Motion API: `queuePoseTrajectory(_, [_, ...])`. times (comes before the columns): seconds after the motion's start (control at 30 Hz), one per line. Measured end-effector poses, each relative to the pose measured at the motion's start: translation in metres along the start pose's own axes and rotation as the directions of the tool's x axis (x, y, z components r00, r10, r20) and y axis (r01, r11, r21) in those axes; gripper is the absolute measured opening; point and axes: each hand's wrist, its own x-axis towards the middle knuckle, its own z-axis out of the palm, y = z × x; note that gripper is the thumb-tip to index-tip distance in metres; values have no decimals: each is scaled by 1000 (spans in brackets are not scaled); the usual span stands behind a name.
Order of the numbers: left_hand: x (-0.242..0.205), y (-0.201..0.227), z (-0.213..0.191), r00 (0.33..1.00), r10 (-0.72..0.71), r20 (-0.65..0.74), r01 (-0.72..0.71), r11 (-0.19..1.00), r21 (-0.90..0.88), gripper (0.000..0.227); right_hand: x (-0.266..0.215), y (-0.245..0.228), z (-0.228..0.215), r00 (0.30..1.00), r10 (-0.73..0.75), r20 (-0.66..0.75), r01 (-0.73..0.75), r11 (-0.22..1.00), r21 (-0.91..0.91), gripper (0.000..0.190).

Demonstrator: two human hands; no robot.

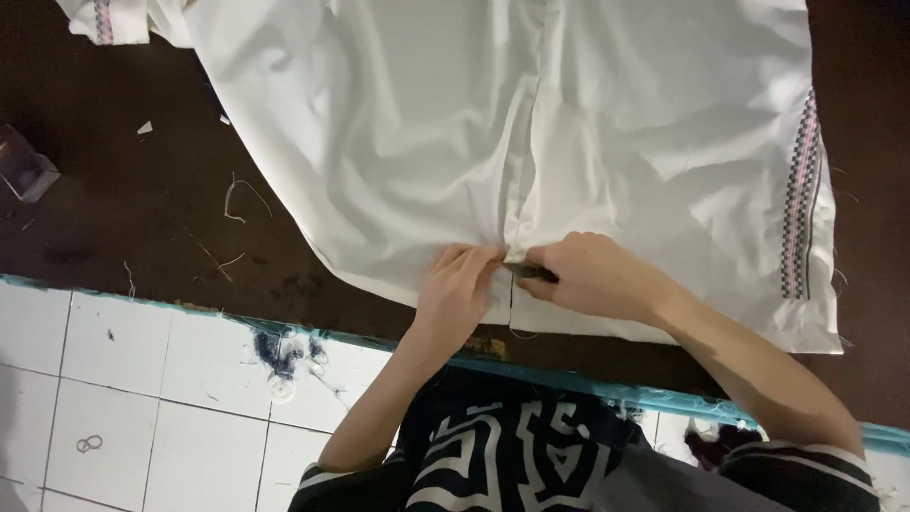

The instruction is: Trimming excess threads from a white garment using small snips on a work table.

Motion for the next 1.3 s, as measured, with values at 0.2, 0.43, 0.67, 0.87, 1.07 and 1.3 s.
queuePoseTrajectory(0.2, [-75, -80, -64, 995, -46, -85, 85, 840, 535, 12, -13, 7, -26, 987, 159, 11, -160, 986, 51, 45])
queuePoseTrajectory(0.43, [-31, -43, -65, 954, -159, -255, 294, 672, 680, 25, 52, 106, -28, 747, 272, -607, -255, 960, 116, 47])
queuePoseTrajectory(0.67, [-25, -40, -21, 917, -267, 295, 85, 856, 510, 78, 95, 162, 17, 376, -49, -925, -323, 929, -181, 44])
queuePoseTrajectory(0.87, [5, -31, -13, 904, -334, 266, 188, 871, 453, 52, 100, 161, 12, 453, 17, -891, -365, 916, -168, 49])
queuePoseTrajectory(1.07, [81, -43, 41, 982, -104, 161, 56, 958, 280, 23, 94, 154, 11, 419, 7, -908, -269, 956, -117, 44])
queuePoseTrajectory(1.3, [86, -66, 70, 961, -115, 252, -15, 886, 463, 17, 85, 146, 10, 460, 51, -886, -286, 954, -94, 44])
